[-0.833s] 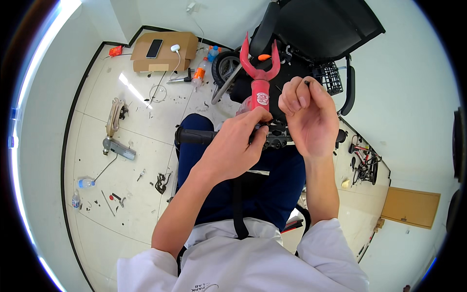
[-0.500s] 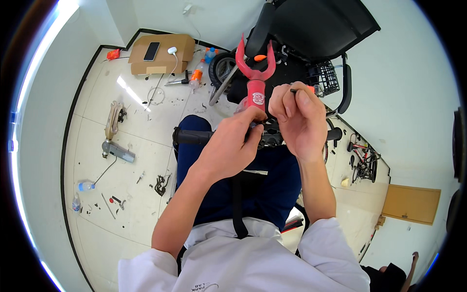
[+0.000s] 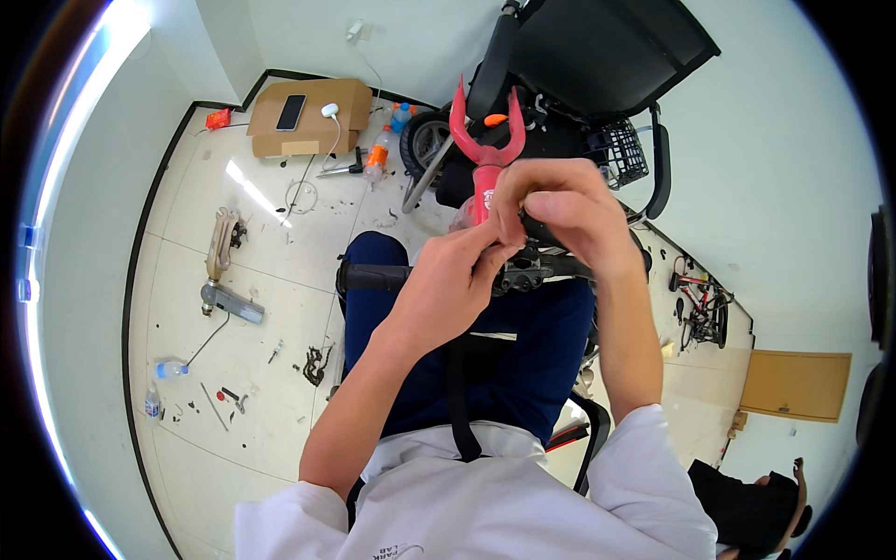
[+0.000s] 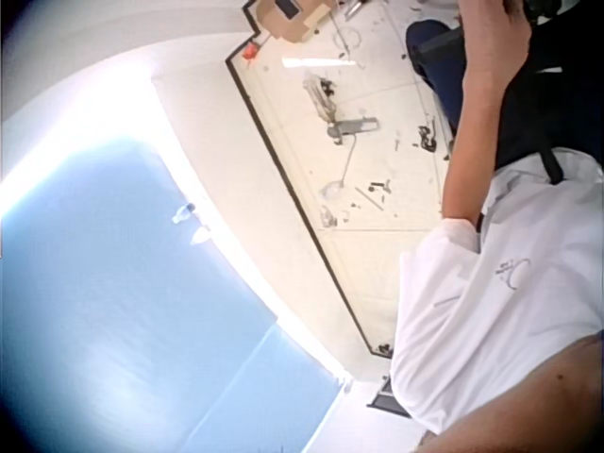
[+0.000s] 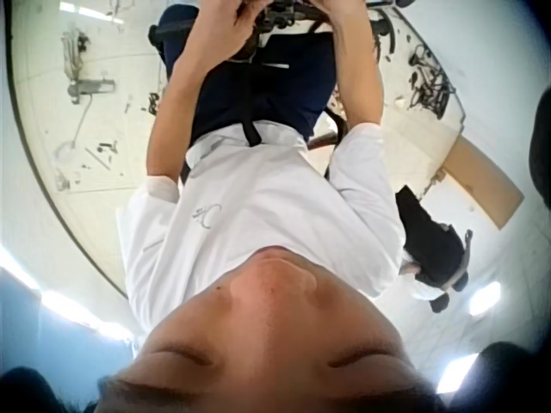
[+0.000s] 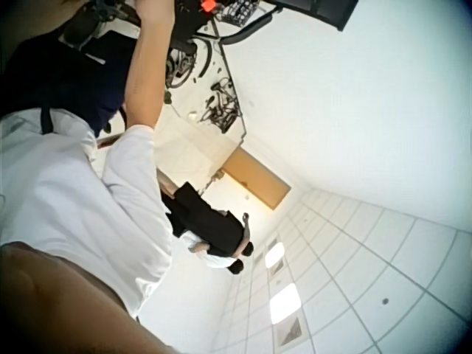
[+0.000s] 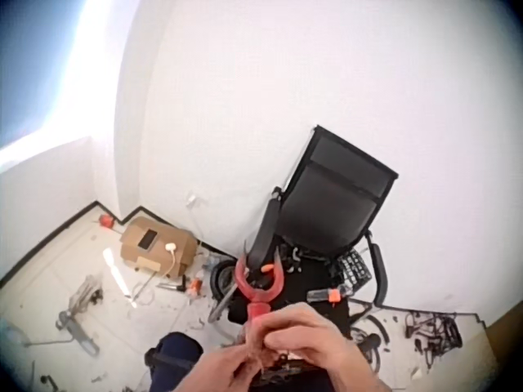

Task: The person assembles a bicycle handlebar by attaching a black grip to a pink stem using an Allen key. They tighten the bolts to secure the grip in place.

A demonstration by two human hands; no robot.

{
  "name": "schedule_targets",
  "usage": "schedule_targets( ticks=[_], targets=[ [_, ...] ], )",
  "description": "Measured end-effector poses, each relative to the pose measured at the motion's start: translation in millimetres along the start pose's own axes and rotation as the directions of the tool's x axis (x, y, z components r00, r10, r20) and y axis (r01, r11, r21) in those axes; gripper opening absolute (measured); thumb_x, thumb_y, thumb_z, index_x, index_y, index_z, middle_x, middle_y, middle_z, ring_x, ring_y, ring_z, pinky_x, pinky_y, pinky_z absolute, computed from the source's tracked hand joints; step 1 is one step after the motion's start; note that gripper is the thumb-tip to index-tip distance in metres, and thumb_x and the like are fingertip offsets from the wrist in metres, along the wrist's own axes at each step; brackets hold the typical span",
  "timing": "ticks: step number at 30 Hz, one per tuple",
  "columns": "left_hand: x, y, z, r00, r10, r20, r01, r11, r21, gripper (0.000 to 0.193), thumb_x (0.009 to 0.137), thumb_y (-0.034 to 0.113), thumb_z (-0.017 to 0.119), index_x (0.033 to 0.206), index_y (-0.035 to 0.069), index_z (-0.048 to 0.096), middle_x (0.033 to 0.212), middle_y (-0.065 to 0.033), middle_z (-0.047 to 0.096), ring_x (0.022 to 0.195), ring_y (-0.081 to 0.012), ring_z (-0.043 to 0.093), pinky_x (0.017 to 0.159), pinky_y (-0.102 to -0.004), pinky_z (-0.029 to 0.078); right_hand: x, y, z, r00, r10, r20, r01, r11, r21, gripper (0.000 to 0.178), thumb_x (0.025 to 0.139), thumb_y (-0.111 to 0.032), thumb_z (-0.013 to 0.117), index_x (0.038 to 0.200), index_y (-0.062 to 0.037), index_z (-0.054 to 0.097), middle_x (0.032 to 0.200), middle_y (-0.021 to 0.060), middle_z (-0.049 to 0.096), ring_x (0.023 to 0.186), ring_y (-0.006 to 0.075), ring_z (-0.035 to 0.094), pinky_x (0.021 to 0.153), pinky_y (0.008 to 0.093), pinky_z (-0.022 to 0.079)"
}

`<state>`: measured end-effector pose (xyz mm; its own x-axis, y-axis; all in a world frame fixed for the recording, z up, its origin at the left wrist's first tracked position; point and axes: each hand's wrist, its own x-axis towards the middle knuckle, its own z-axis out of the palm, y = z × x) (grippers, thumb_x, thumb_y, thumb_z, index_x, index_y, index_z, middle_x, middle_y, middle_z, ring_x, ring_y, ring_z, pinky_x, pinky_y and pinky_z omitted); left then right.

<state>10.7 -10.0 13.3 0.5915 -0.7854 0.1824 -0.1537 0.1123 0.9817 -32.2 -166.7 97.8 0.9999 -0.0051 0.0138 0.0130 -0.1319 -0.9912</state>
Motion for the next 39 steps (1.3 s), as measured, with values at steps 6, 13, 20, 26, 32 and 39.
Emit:
schedule_targets(
  ticks=[6, 13, 20, 26, 32, 39],
  targets=[
    [-2.5, -0.9, -0.9, 0.999, -0.015, -0.040, 0.017, 0.998, 0.061, 0.007, 0.097, 0.007, 0.060, 0.100, 0.001, 0.057, 0.076, -0.0210, 0.059, 0.070, -0.0412, 0.056, 0.061, -0.0438, 0.044, -20.7, -35.8, 11.5, 0.967, -0.237, -0.093, 0.101, 0.693, -0.714, 0.018, 0.076, -0.004, 0.073, 0.092, 0.0029, 0.070, 0.080, 0.0096, 0.068, 0.073, 0.0173, 0.067, 0.069, 0.0279, 0.051],
    [-0.8, -8.1, 4.1, 0.997, 0.025, -0.074, -0.027, 0.999, -0.023, 0.012, 0.097, 0.009, 0.061, 0.105, 0.000, 0.060, 0.083, -0.0207, 0.064, 0.072, -0.0412, 0.059, 0.064, -0.0425, 0.047, -29.2, -36.5, 9.6, 0.973, -0.215, -0.081, 0.109, 0.743, -0.660, 0.019, 0.086, 0.000, 0.065, 0.101, 0.0051, 0.073, 0.082, 0.0104, 0.071, 0.078, 0.0186, 0.070, 0.075, 0.0287, 0.053],
    [0.7, -2.0, -0.4, 1.000, -0.002, -0.012, 0.002, 1.000, 0.030, 0.012, 0.098, 0.006, 0.059, 0.108, 0.000, 0.063, 0.076, -0.0093, 0.063, 0.060, -0.0167, 0.055, 0.060, -0.0299, 0.046, -23.7, -10.3, -20.9, 0.999, 0.004, -0.042, -0.004, 1.000, -0.022, 0.027, 0.102, -0.016, 0.052, 0.114, 0.0056, 0.063, 0.096, 0.0124, 0.066, 0.095, 0.0205, 0.065, 0.086, 0.0335, 0.051],
    [-1.0, -4.5, 0.6, 1.000, -0.031, -0.002, 0.031, 0.998, 0.060, 0.015, 0.097, 0.008, 0.061, 0.110, 0.001, 0.064, 0.079, -0.0209, 0.062, 0.065, -0.0359, 0.060, 0.060, -0.0400, 0.046, -24.8, -9.9, 3.8, 0.989, -0.110, -0.097, 0.082, 0.962, -0.262, 0.030, 0.104, -0.017, 0.052, 0.125, 0.0027, 0.059, 0.091, 0.0048, 0.060, 0.081, 0.0112, 0.058, 0.075, 0.0254, 0.048],
    [-0.8, -7.4, 5.6, 0.998, -0.013, -0.068, 0.015, 1.000, 0.023, 0.017, 0.098, 0.007, 0.061, 0.114, 0.001, 0.061, 0.079, -0.0069, 0.064, 0.059, -0.0145, 0.054, 0.058, -0.0282, 0.047, -22.2, -0.5, 11.7, 0.951, -0.066, -0.301, 0.097, 0.991, 0.087, 0.027, 0.100, -0.004, 0.058, 0.125, 0.0055, 0.061, 0.097, 0.0097, 0.069, 0.082, 0.0136, 0.067, 0.074, 0.0262, 0.053],
    [0.3, 1.7, -1.0, 0.995, -0.097, 0.009, 0.098, 0.993, -0.061, 0.014, 0.099, 0.009, 0.059, 0.112, 0.002, 0.061, 0.076, -0.0176, 0.060, 0.060, -0.0317, 0.055, 0.059, -0.0359, 0.045, -19.2, 14.4, -7.8, 1.000, -0.011, -0.029, 0.019, 0.961, 0.275, 0.022, 0.102, -0.021, 0.059, 0.101, 0.0014, 0.060, 0.092, 0.0048, 0.061, 0.084, 0.0113, 0.059, 0.076, 0.0272, 0.049]
  ],
)
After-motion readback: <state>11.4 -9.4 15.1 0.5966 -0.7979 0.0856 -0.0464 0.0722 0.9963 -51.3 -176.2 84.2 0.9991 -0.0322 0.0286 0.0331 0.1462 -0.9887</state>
